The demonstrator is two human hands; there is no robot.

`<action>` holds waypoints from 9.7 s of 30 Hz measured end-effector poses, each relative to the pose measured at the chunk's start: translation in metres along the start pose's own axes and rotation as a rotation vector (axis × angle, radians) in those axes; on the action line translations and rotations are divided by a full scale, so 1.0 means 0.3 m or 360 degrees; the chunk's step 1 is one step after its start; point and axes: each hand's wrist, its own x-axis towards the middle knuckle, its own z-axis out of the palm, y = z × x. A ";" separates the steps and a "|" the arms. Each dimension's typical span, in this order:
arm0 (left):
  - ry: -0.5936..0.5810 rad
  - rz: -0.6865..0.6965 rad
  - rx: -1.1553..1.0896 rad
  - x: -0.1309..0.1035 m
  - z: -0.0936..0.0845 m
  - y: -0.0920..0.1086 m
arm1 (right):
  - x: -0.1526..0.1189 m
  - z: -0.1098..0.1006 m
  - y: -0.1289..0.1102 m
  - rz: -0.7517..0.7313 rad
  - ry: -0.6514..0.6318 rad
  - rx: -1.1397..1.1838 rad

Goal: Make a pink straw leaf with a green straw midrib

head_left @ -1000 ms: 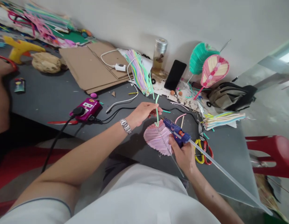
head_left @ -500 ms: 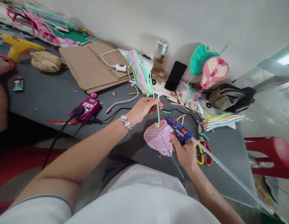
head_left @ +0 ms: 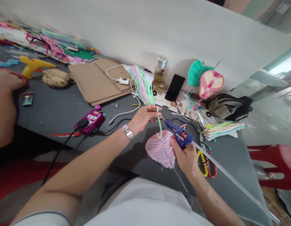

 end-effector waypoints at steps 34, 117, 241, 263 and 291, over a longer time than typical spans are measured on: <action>0.0002 -0.0266 -0.0133 0.019 0.010 0.048 | 0.103 0.004 -0.041 -0.0310 -0.0076 -0.0403; 0.0061 -0.0118 0.0077 0.026 0.039 0.042 | 0.023 -0.043 0.012 -0.0145 -0.0148 -0.0479; 0.0186 -0.0070 0.0108 0.030 0.031 0.036 | -0.098 -0.070 0.128 -0.0112 -0.0218 -0.0397; 0.0199 -0.0044 0.0111 0.041 0.015 0.029 | -0.111 -0.064 0.156 -0.0098 -0.0191 -0.0400; 0.0258 -0.0052 0.0102 0.058 0.001 0.018 | -0.121 -0.064 0.193 -0.0049 -0.0231 -0.0420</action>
